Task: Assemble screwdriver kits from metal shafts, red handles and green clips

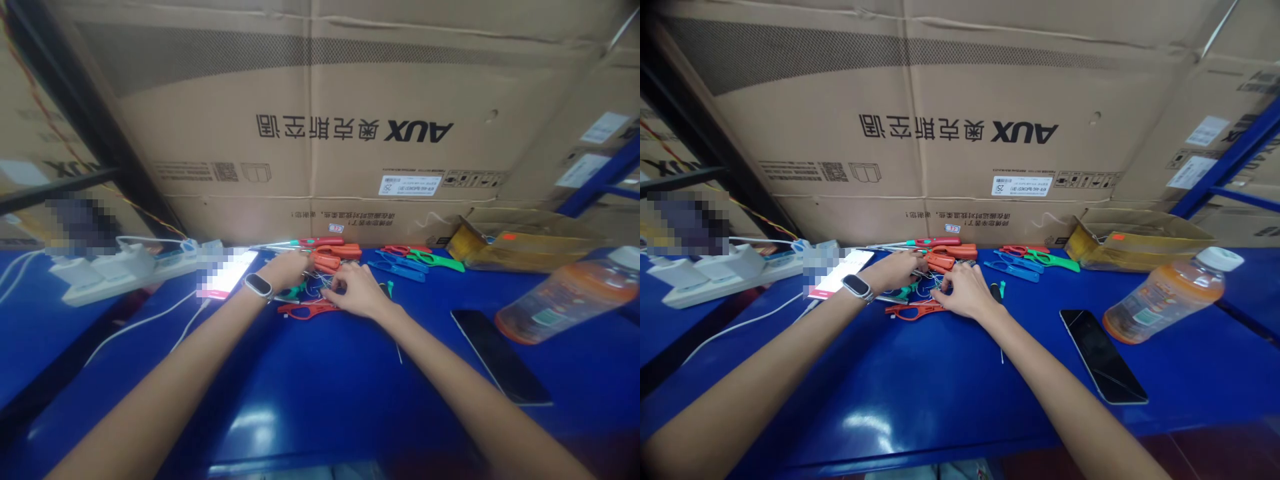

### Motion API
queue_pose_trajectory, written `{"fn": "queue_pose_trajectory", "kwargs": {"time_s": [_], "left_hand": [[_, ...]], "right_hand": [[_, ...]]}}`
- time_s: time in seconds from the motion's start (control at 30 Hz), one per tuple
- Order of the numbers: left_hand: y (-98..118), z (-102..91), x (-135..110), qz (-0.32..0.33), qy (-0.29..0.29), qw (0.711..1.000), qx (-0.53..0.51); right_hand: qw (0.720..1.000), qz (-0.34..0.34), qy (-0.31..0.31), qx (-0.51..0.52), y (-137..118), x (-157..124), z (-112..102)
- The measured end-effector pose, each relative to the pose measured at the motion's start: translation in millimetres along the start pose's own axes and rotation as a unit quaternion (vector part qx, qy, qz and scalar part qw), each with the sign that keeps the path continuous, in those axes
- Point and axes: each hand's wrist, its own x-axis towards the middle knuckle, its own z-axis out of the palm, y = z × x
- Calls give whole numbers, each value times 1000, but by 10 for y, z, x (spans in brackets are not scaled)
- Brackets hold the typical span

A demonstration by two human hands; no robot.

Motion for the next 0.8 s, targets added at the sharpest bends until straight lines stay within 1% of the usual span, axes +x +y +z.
{"fn": "queue_pose_trajectory", "kwargs": {"time_s": [0.1,0.23,0.37,0.47,0.67,0.8], "left_hand": [[-23,-9,49,-2,-11,1000,7],[-21,-52,52,-7,0,1000,12],[-37,-114,-15,-18,34,999,-2],[-63,-120,-60,-7,73,997,-37],[-67,17,-85,12,113,990,-88],[-61,107,-95,11,136,986,-99]], "right_hand": [[1000,1,1,5,-19,-17,16],[1000,17,-4,24,-11,-21,24],[999,40,8,35,68,9,24],[997,60,20,40,150,25,18],[993,84,38,67,239,22,-34],[981,110,50,148,305,28,-21]]}}
